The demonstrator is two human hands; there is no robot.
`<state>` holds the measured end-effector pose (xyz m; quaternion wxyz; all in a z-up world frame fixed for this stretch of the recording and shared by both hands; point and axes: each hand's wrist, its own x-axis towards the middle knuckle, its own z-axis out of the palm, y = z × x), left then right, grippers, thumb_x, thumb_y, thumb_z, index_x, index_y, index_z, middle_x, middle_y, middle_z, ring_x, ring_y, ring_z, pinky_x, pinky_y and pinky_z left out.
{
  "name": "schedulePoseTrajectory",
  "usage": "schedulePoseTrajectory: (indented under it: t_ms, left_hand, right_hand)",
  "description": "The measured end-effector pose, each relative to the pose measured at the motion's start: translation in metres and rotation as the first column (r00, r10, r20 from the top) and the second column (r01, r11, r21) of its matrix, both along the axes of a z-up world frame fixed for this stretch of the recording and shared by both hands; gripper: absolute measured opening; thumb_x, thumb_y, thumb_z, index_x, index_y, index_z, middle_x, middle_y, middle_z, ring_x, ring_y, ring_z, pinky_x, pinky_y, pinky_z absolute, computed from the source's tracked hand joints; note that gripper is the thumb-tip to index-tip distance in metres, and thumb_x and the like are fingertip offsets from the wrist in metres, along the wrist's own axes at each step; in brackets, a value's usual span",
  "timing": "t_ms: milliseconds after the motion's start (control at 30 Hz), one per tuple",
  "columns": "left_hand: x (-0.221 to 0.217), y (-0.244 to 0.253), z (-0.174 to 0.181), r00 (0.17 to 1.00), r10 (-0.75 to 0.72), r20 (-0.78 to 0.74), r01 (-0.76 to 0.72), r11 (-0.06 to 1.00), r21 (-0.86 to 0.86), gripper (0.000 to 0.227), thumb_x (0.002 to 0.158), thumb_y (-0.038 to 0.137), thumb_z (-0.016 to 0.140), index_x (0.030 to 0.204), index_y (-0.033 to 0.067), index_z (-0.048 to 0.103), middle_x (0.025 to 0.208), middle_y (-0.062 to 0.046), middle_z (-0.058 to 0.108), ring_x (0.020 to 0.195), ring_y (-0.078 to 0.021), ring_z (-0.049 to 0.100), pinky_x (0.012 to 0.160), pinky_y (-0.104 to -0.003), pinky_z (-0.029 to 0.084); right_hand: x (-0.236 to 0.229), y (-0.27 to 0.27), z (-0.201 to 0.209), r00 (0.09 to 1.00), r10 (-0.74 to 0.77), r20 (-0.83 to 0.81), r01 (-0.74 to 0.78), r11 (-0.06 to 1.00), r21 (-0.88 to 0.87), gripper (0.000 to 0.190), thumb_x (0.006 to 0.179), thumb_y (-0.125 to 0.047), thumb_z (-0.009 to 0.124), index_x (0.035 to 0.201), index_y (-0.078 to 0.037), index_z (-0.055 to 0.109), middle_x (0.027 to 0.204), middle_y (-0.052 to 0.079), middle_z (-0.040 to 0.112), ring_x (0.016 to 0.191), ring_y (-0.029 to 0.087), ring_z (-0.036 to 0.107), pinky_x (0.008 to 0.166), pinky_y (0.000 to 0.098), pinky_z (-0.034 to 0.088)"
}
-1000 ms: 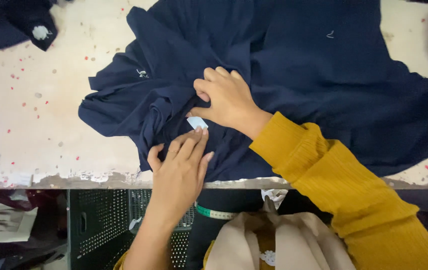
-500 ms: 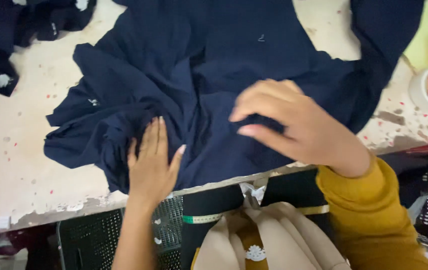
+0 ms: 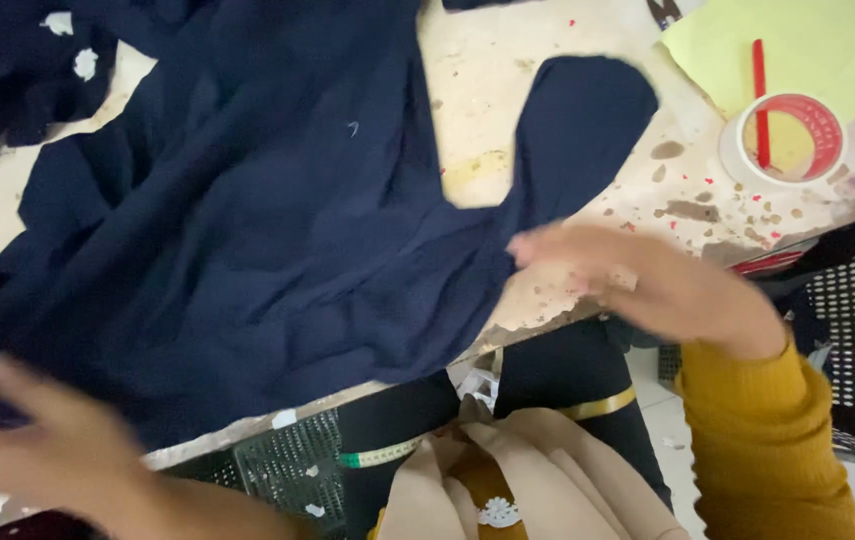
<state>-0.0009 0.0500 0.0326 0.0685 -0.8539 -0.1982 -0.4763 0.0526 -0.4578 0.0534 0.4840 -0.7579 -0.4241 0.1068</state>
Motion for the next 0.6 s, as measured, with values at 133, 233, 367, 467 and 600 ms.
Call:
schedulePoseTrajectory:
  t_ms: [133, 233, 367, 467, 600]
  left_hand:
    - [0.013, -0.132, 0.01, 0.607, -0.749, -0.266, 0.691, 0.663, -0.287, 0.041, 0.109, 0.018, 0.054, 0.146, 0.0033, 0.048, 0.147, -0.019, 0.046, 0.14, -0.0381, 0.045, 0.114, -0.061, 0.037]
    - [0.019, -0.139, -0.021, 0.398, -0.694, -0.599, 0.591, 0.694, -0.411, 0.066, 0.098, 0.053, 0.054, 0.157, 0.0244, 0.043, 0.165, -0.004, 0.04, 0.152, -0.0272, 0.036, 0.115, -0.061, 0.025]
    - [0.021, -0.088, -0.031, 0.3, -0.68, -0.669, 0.451, 0.719, -0.528, 0.086, 0.086, 0.055, 0.066, 0.161, 0.0299, 0.032, 0.171, -0.001, 0.025, 0.157, -0.0286, 0.02, 0.119, -0.063, 0.014]
    - [0.029, -0.048, -0.017, 0.275, -0.74, -0.613, 0.31, 0.672, -0.672, 0.092, 0.075, 0.044, 0.079, 0.157, 0.0293, 0.04, 0.17, 0.001, 0.028, 0.158, -0.0285, 0.019, 0.118, -0.068, 0.006]
    - [0.028, -0.054, 0.002, 0.338, -0.764, -0.549, 0.209, 0.63, -0.748, 0.076, 0.077, 0.038, 0.078, 0.148, 0.0259, 0.054, 0.164, 0.003, 0.041, 0.156, -0.0225, 0.029, 0.121, -0.064, 0.0]
  right_hand:
    - [0.049, -0.015, 0.003, 0.771, -0.519, 0.368, 0.583, 0.808, -0.083, 0.034, 0.114, -0.017, 0.04, 0.138, 0.003, 0.054, 0.138, 0.026, 0.056, 0.103, 0.032, 0.059, 0.094, 0.0443, 0.047]
    - [0.082, -0.025, -0.022, 0.681, -0.635, 0.365, 0.718, 0.677, -0.162, 0.043, 0.108, -0.012, 0.062, 0.146, 0.005, 0.053, 0.129, 0.023, 0.053, 0.075, 0.027, 0.058, 0.074, 0.0409, 0.048]
    - [0.063, -0.045, -0.03, 0.731, -0.477, 0.488, 0.522, 0.852, 0.051, 0.022, 0.106, -0.009, 0.068, 0.116, 0.01, 0.062, 0.101, 0.02, 0.06, 0.094, 0.028, 0.058, 0.088, 0.0374, 0.052]
    - [0.02, -0.069, -0.028, 0.887, -0.427, 0.175, 0.423, 0.904, 0.065, 0.029, 0.091, 0.0, 0.049, 0.074, -0.017, 0.032, 0.075, 0.002, 0.029, 0.075, 0.012, 0.034, 0.071, 0.0243, 0.036]
    - [0.012, -0.069, -0.081, 0.882, -0.183, 0.434, 0.225, 0.973, -0.049, 0.064, 0.092, 0.023, 0.032, 0.151, 0.001, 0.042, 0.144, 0.021, 0.059, 0.137, 0.032, 0.059, 0.125, 0.0437, 0.047]
